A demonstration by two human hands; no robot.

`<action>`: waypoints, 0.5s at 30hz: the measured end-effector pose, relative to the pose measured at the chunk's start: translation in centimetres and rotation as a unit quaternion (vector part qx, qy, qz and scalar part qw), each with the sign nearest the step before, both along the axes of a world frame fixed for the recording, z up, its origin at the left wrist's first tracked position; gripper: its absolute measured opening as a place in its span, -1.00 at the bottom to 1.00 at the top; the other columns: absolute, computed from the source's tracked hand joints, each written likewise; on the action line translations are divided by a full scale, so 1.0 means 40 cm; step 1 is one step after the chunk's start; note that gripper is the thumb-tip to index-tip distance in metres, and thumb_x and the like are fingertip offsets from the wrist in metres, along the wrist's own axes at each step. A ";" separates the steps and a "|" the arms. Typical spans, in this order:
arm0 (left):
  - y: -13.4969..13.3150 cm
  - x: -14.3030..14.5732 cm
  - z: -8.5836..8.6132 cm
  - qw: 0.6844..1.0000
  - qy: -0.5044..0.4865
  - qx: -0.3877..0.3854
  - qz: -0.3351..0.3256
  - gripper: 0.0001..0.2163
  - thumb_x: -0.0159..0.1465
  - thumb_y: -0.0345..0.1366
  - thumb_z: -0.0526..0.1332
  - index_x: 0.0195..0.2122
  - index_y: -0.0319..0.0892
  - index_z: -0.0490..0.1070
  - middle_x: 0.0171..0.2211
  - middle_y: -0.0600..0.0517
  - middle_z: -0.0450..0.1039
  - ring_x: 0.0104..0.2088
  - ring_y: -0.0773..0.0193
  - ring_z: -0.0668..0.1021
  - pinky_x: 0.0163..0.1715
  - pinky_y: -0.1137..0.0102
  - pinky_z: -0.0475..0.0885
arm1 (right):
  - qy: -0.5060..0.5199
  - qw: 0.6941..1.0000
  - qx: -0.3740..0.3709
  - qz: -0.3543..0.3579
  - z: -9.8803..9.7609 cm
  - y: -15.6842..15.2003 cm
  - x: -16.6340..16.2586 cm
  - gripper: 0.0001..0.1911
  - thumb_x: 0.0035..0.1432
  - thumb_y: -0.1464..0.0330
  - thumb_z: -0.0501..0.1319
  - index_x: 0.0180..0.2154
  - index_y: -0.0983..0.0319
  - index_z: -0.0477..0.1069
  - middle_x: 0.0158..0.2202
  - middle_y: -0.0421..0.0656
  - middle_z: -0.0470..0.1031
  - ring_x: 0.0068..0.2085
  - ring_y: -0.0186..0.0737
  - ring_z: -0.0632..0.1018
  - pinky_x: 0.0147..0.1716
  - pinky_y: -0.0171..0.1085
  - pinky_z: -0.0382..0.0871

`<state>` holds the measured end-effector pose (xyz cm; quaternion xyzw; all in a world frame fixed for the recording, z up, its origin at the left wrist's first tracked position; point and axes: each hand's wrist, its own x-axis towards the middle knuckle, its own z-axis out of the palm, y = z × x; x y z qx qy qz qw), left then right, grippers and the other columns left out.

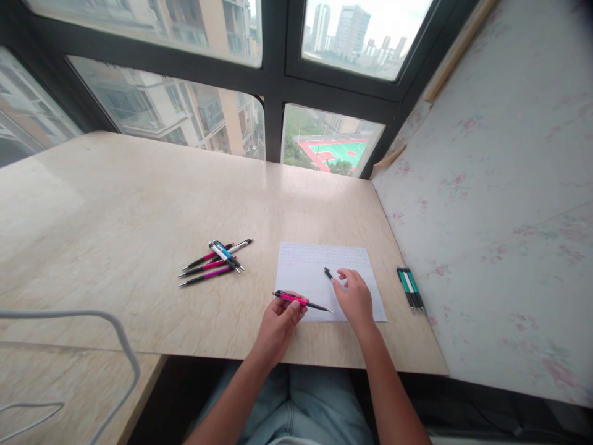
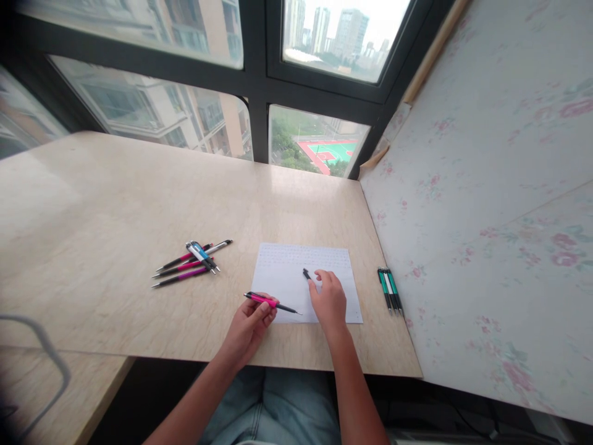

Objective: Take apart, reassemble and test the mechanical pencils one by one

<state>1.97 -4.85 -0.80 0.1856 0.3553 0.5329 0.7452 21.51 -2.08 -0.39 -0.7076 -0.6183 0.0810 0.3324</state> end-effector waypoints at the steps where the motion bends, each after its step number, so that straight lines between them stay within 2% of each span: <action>1: 0.000 0.000 0.000 1.000 -0.002 -0.001 0.001 -0.81 0.07 -0.34 0.44 -0.29 -0.22 0.54 -0.31 -0.01 0.56 -0.30 0.32 0.55 -0.21 0.42 0.44 | -0.029 1.000 0.004 0.005 -0.011 0.007 0.000 -0.77 0.22 0.25 0.12 -0.19 0.23 0.46 -0.28 -0.06 0.49 -0.29 -0.12 0.47 -0.30 -0.20 0.33; 4: -0.001 0.000 0.000 1.000 -0.002 -0.002 0.002 -0.82 0.08 -0.34 0.43 -0.29 -0.22 0.54 -0.32 -0.01 0.56 -0.31 0.33 0.55 -0.22 0.43 0.43 | -0.068 0.997 0.016 0.021 -0.037 0.011 -0.001 -0.83 0.23 0.34 0.11 -0.25 0.21 0.47 -0.26 -0.02 0.47 -0.18 -0.06 0.43 -0.23 -0.17 0.33; 7: -0.001 0.002 0.002 1.000 0.000 -0.005 0.003 -0.82 0.08 -0.34 0.43 -0.29 -0.21 0.54 -0.31 -0.01 0.57 -0.31 0.33 0.55 -0.22 0.43 0.43 | -0.053 0.998 0.030 0.028 -0.049 -0.006 0.002 -0.82 0.27 0.37 0.08 -0.29 0.20 0.46 -0.27 -0.03 0.47 -0.18 -0.07 0.43 -0.18 -0.15 0.33; 11: 0.000 0.004 0.005 1.000 -0.004 -0.008 0.007 -0.81 0.07 -0.35 0.43 -0.29 -0.21 0.54 -0.32 0.00 0.57 -0.31 0.34 0.55 -0.23 0.44 0.42 | -0.040 0.998 0.024 0.033 -0.049 -0.028 0.004 -0.81 0.28 0.33 0.10 -0.19 0.21 0.46 -0.21 -0.03 0.49 -0.16 -0.06 0.43 -0.16 -0.12 0.35; 15: 0.001 0.004 0.002 1.000 -0.007 -0.010 0.009 -0.82 0.07 -0.36 0.43 -0.29 -0.22 0.54 -0.32 -0.01 0.56 -0.32 0.34 0.55 -0.23 0.44 0.43 | -0.006 0.999 0.024 0.044 -0.037 -0.042 -0.002 -0.81 0.25 0.30 0.13 -0.26 0.20 0.50 -0.21 -0.02 0.50 -0.15 -0.05 0.46 -0.18 -0.12 0.39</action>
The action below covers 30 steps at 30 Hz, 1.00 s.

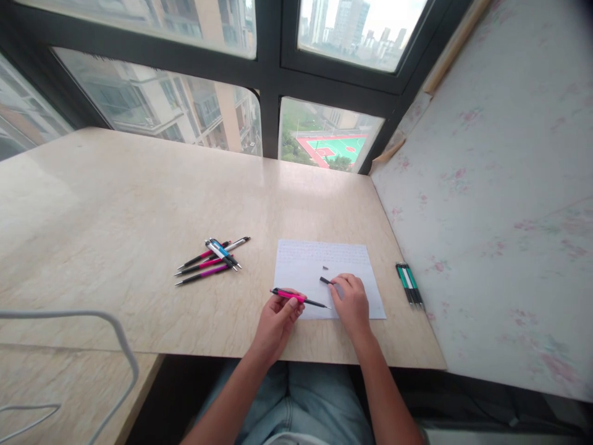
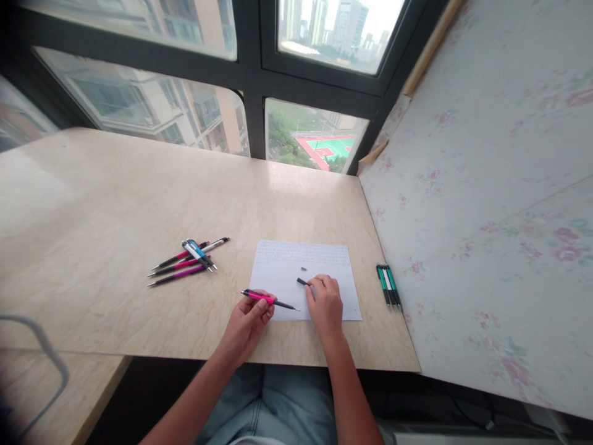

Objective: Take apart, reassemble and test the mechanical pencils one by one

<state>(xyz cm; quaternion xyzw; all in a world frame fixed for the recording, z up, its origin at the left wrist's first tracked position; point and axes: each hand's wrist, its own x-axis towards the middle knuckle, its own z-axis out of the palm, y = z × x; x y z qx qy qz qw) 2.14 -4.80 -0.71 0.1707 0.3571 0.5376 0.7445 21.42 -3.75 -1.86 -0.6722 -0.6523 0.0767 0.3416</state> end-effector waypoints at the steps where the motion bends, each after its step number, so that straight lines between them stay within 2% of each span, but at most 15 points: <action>1: 0.000 0.000 -0.001 1.000 -0.001 0.001 -0.001 -0.82 0.08 -0.36 0.43 -0.29 -0.22 0.54 -0.31 -0.01 0.56 -0.32 0.34 0.55 -0.23 0.44 0.43 | 0.034 0.999 -0.002 0.002 0.004 -0.006 -0.001 -0.81 0.25 0.29 0.13 -0.26 0.21 0.50 -0.21 -0.02 0.51 -0.15 -0.06 0.48 -0.22 -0.14 0.41; 5: -0.002 0.000 -0.003 1.000 0.003 0.002 0.001 -0.82 0.08 -0.35 0.43 -0.28 -0.22 0.54 -0.30 -0.02 0.56 -0.32 0.34 0.54 -0.24 0.44 0.43 | 0.215 0.975 -0.062 0.009 0.029 -0.045 0.008 -0.78 0.23 0.23 0.18 -0.21 0.23 0.48 -0.31 -0.08 0.56 -0.31 -0.14 0.56 -0.38 -0.22 0.47; 9: -0.002 0.001 -0.001 1.000 -0.004 0.005 0.005 -0.83 0.08 -0.35 0.43 -0.29 -0.22 0.54 -0.31 -0.02 0.56 -0.33 0.36 0.54 -0.25 0.46 0.44 | 0.298 0.952 -0.071 -0.015 0.066 -0.094 0.027 -0.77 0.15 0.20 0.27 -0.25 0.23 0.50 -0.37 -0.11 0.56 -0.35 -0.16 0.57 -0.36 -0.22 0.50; 15: 0.000 0.000 -0.005 1.000 -0.007 0.009 0.004 -0.83 0.10 -0.36 0.42 -0.28 -0.23 0.54 -0.30 -0.01 0.57 -0.34 0.39 0.55 -0.26 0.49 0.44 | 0.310 0.949 -0.052 -0.007 0.109 -0.138 0.034 -0.80 0.12 0.24 0.30 -0.26 0.23 0.51 -0.35 -0.09 0.57 -0.32 -0.15 0.58 -0.30 -0.20 0.52; 20: -0.001 0.000 -0.008 1.000 -0.010 0.011 0.005 -0.82 0.10 -0.37 0.42 -0.27 -0.23 0.53 -0.30 -0.02 0.58 -0.36 0.40 0.55 -0.28 0.50 0.44 | 0.318 0.947 -0.049 0.004 0.115 -0.154 0.026 -0.82 0.16 0.25 0.27 -0.27 0.24 0.49 -0.37 -0.09 0.56 -0.34 -0.15 0.58 -0.32 -0.20 0.52; 30: 0.000 -0.003 -0.010 1.000 -0.012 0.012 0.006 -0.83 0.11 -0.38 0.41 -0.27 -0.24 0.53 -0.29 -0.03 0.58 -0.36 0.39 0.55 -0.28 0.49 0.45 | 0.277 0.961 -0.004 0.014 0.124 -0.159 0.017 -0.89 0.17 0.31 0.27 -0.30 0.22 0.48 -0.37 -0.12 0.53 -0.33 -0.17 0.56 -0.32 -0.24 0.48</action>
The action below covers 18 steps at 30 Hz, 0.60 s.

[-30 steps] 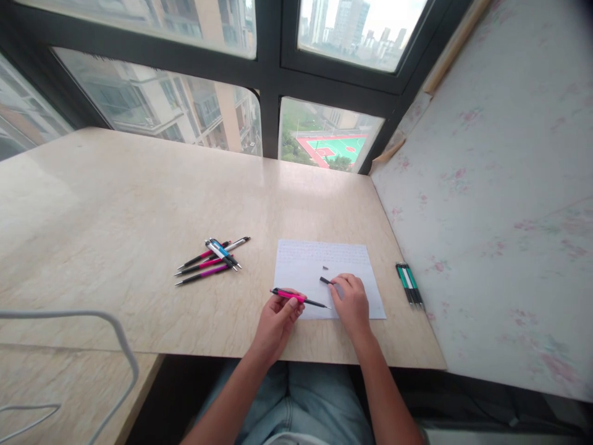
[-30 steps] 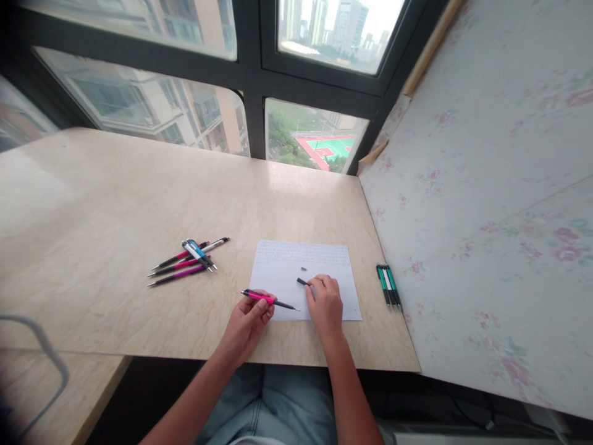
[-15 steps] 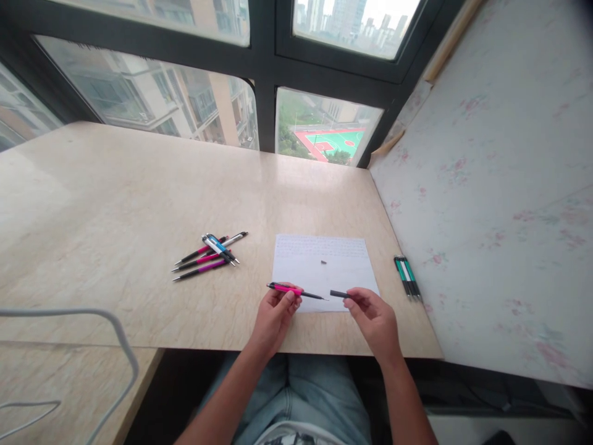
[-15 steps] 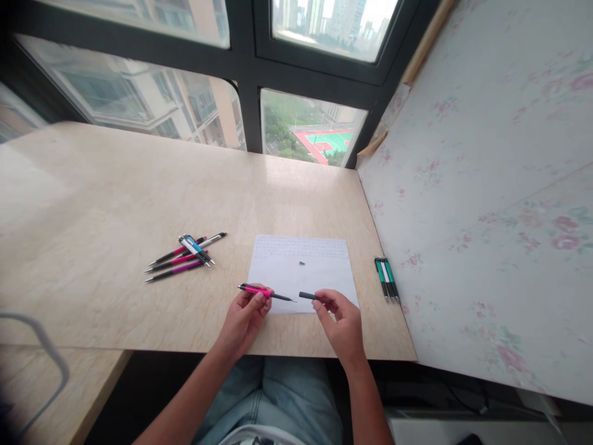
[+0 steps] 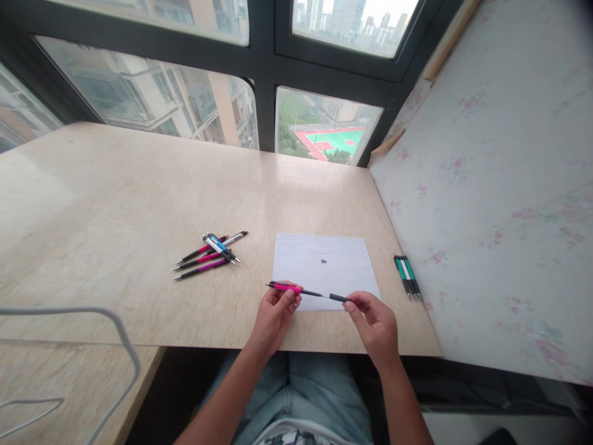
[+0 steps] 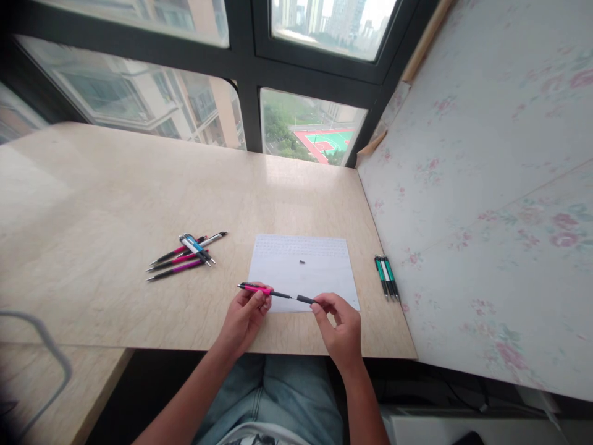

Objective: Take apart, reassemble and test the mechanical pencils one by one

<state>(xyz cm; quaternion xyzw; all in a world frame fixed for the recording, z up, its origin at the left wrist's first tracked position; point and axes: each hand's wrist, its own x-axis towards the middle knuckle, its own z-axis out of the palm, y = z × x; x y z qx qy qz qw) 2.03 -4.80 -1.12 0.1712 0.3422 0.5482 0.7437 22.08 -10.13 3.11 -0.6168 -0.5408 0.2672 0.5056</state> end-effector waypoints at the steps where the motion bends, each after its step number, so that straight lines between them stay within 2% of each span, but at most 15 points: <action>1: 0.000 0.000 0.001 1.000 -0.001 0.000 0.000 -0.83 0.11 -0.38 0.41 -0.27 -0.24 0.53 -0.29 -0.03 0.57 -0.36 0.39 0.55 -0.28 0.49 0.45 | 0.000 1.000 0.004 -0.004 0.001 -0.001 0.002 -0.90 0.17 0.32 0.27 -0.29 0.22 0.48 -0.37 -0.13 0.53 -0.33 -0.18 0.55 -0.33 -0.24 0.48; 6: 0.000 0.001 0.003 1.000 -0.001 -0.002 -0.001 -0.84 0.11 -0.36 0.41 -0.27 -0.24 0.53 -0.29 -0.02 0.58 -0.38 0.40 0.55 -0.29 0.50 0.44 | 0.000 1.000 -0.011 0.015 -0.006 0.008 -0.006 -0.89 0.17 0.32 0.26 -0.29 0.22 0.49 -0.36 -0.12 0.55 -0.33 -0.17 0.57 -0.32 -0.23 0.50; 14: -0.007 0.000 -0.001 0.999 0.016 0.027 -0.026 -0.86 0.15 -0.37 0.38 -0.26 -0.21 0.53 -0.30 -0.01 0.58 -0.31 0.36 0.56 -0.21 0.45 0.43 | -0.042 0.995 -0.009 0.095 -0.019 0.058 -0.085 -0.89 0.19 0.35 0.21 -0.26 0.21 0.50 -0.32 -0.11 0.58 -0.36 -0.22 0.56 -0.38 -0.27 0.48; 18: -0.006 0.000 -0.001 0.999 0.016 0.022 -0.022 -0.84 0.13 -0.37 0.40 -0.25 -0.22 0.53 -0.29 -0.02 0.58 -0.31 0.34 0.56 -0.21 0.43 0.44 | -0.054 0.988 -0.020 0.145 -0.034 0.092 -0.065 -0.75 0.15 0.38 0.21 -0.10 0.20 0.45 -0.23 -0.09 0.57 -0.29 -0.20 0.57 -0.42 -0.29 0.48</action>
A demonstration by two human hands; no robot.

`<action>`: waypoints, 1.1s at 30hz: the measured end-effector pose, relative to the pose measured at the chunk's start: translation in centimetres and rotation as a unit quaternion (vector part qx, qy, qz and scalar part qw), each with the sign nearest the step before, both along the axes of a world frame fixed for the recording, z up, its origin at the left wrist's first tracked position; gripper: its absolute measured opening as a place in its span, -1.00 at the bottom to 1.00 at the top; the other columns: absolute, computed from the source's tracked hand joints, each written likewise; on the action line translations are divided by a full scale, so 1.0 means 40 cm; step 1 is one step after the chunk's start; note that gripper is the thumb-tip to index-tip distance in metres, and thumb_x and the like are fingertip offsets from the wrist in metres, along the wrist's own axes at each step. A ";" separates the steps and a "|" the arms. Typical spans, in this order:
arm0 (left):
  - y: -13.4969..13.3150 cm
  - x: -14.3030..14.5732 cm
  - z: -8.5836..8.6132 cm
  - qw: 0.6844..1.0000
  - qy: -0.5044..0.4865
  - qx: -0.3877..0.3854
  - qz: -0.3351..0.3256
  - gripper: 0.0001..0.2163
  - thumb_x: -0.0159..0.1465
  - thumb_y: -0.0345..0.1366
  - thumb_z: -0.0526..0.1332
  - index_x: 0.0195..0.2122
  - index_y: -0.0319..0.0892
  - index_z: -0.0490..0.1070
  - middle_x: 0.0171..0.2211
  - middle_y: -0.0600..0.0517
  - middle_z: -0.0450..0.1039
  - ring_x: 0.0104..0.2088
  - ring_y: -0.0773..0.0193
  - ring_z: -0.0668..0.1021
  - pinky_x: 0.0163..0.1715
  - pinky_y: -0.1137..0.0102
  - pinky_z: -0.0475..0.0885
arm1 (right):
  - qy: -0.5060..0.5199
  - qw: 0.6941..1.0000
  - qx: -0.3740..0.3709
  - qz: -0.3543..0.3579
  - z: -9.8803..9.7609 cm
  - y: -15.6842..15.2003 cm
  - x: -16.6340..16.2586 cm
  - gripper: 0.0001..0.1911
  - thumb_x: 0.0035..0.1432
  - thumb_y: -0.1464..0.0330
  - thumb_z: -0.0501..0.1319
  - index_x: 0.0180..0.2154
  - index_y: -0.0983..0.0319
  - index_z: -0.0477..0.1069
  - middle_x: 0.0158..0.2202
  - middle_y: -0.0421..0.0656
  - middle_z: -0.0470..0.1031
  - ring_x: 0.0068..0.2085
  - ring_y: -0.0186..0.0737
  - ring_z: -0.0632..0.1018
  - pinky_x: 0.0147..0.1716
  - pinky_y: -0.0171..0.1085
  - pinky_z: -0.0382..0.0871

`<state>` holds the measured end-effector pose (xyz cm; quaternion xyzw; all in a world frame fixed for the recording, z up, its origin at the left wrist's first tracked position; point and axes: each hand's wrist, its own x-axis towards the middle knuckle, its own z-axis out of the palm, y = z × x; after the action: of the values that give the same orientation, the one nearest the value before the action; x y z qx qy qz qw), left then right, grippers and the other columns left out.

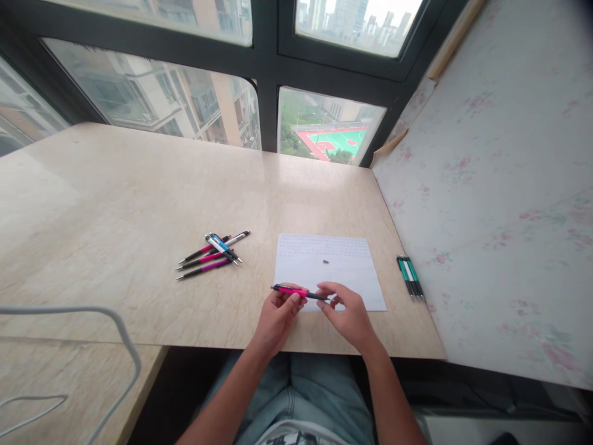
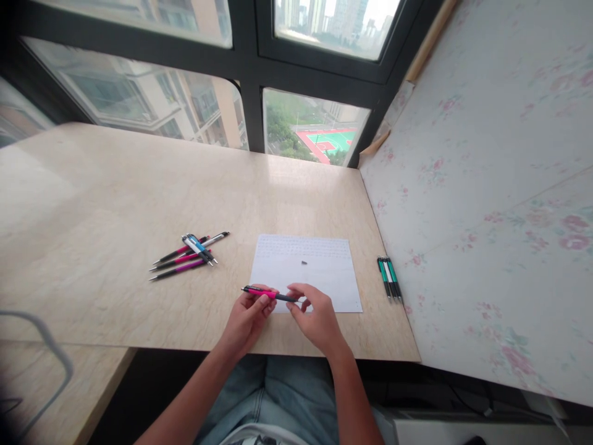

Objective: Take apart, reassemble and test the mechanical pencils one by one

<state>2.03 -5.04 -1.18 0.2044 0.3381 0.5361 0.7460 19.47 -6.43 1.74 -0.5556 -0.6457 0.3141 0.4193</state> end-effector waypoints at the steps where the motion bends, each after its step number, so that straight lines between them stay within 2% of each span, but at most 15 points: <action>1: 0.001 0.000 -0.001 1.000 0.000 -0.003 0.000 -0.83 0.12 -0.38 0.40 -0.25 -0.22 0.53 -0.29 -0.03 0.58 -0.31 0.34 0.56 -0.22 0.44 0.44 | -0.018 1.000 -0.001 0.004 -0.008 0.015 0.010 -0.71 0.14 0.40 0.19 -0.06 0.21 0.44 -0.21 -0.09 0.57 -0.27 -0.19 0.57 -0.43 -0.30 0.47; 3: 0.003 0.001 -0.002 1.000 -0.004 -0.012 0.004 -0.83 0.12 -0.38 0.40 -0.25 -0.22 0.52 -0.28 -0.03 0.58 -0.34 0.36 0.56 -0.26 0.47 0.44 | -0.085 0.995 0.013 -0.047 -0.025 0.052 0.029 -0.73 0.17 0.43 0.13 -0.10 0.21 0.46 -0.24 -0.08 0.55 -0.30 -0.19 0.55 -0.44 -0.28 0.44; 6: 0.006 0.001 -0.001 1.000 -0.014 -0.020 0.008 -0.82 0.12 -0.38 0.40 -0.25 -0.22 0.52 -0.27 -0.02 0.58 -0.37 0.39 0.56 -0.30 0.50 0.44 | -0.210 0.970 0.034 -0.118 -0.049 0.112 0.040 -0.74 0.18 0.43 0.11 -0.11 0.21 0.49 -0.26 -0.07 0.51 -0.28 -0.14 0.51 -0.27 -0.17 0.44; 8: 0.006 0.000 0.003 1.000 -0.016 -0.022 0.006 -0.82 0.12 -0.37 0.40 -0.25 -0.22 0.51 -0.28 -0.02 0.58 -0.38 0.39 0.56 -0.32 0.51 0.44 | -0.266 0.954 0.042 -0.129 -0.060 0.144 0.035 -0.75 0.18 0.42 0.12 -0.13 0.20 0.51 -0.24 -0.04 0.50 -0.19 -0.07 0.48 -0.21 -0.13 0.43; 11: 0.004 -0.002 0.014 1.000 -0.012 -0.028 0.001 -0.81 0.12 -0.36 0.41 -0.25 -0.22 0.49 -0.25 -0.05 0.59 -0.37 0.37 0.58 -0.34 0.51 0.43 | -0.292 0.945 0.048 -0.141 -0.064 0.165 0.019 -0.79 0.19 0.43 0.12 -0.26 0.19 0.54 -0.22 -0.01 0.49 -0.13 -0.01 0.45 -0.21 -0.12 0.42; 14: 0.002 -0.002 0.025 0.999 -0.007 -0.037 -0.010 -0.79 0.12 -0.34 0.40 -0.24 -0.20 0.45 -0.25 -0.07 0.59 -0.35 0.32 0.60 -0.38 0.50 0.44 | -0.232 0.962 0.050 -0.135 -0.059 0.146 0.014 -0.80 0.22 0.40 0.13 -0.30 0.20 0.54 -0.21 -0.01 0.53 -0.12 -0.02 0.48 -0.20 -0.12 0.44; 17: 0.003 -0.002 0.028 0.999 -0.009 -0.040 -0.009 -0.77 0.13 -0.33 0.40 -0.22 -0.18 0.43 -0.31 -0.02 0.59 -0.37 0.30 0.61 -0.42 0.50 0.43 | -0.084 0.991 0.005 -0.107 -0.047 0.090 0.023 -0.80 0.24 0.31 0.15 -0.22 0.21 0.53 -0.23 -0.06 0.58 -0.22 -0.12 0.56 -0.29 -0.20 0.49; 21: 0.006 -0.001 0.021 0.999 -0.012 -0.037 0.004 -0.77 0.12 -0.34 0.40 -0.22 -0.19 0.43 -0.31 0.01 0.58 -0.39 0.37 0.59 -0.39 0.52 0.43 | 0.049 0.991 -0.067 -0.102 -0.026 0.006 0.039 -0.77 0.14 0.22 0.29 -0.22 0.22 0.52 -0.33 -0.10 0.60 -0.30 -0.14 0.60 -0.32 -0.22 0.53; 26: 0.008 0.000 0.013 0.999 -0.009 -0.033 0.010 -0.77 0.12 -0.34 0.41 -0.22 -0.19 0.44 -0.30 0.00 0.59 -0.41 0.40 0.58 -0.35 0.52 0.45 | 0.061 0.993 -0.035 -0.096 0.011 -0.032 0.040 -0.86 0.14 0.26 0.30 -0.34 0.20 0.53 -0.35 -0.11 0.58 -0.29 -0.15 0.57 -0.29 -0.21 0.51; 33: 0.004 -0.001 0.012 1.000 -0.009 -0.020 0.009 -0.80 0.13 -0.35 0.40 -0.23 -0.19 0.46 -0.30 0.01 0.58 -0.41 0.41 0.57 -0.34 0.52 0.44 | 0.045 0.997 0.004 -0.068 0.029 -0.024 0.015 -0.93 0.18 0.35 0.25 -0.31 0.19 0.51 -0.33 -0.13 0.54 -0.28 -0.18 0.55 -0.27 -0.22 0.50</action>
<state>1.99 -4.87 -0.70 0.1811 0.3438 0.5374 0.7484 20.05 -7.37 2.92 -0.5816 -0.5882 0.3068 0.4708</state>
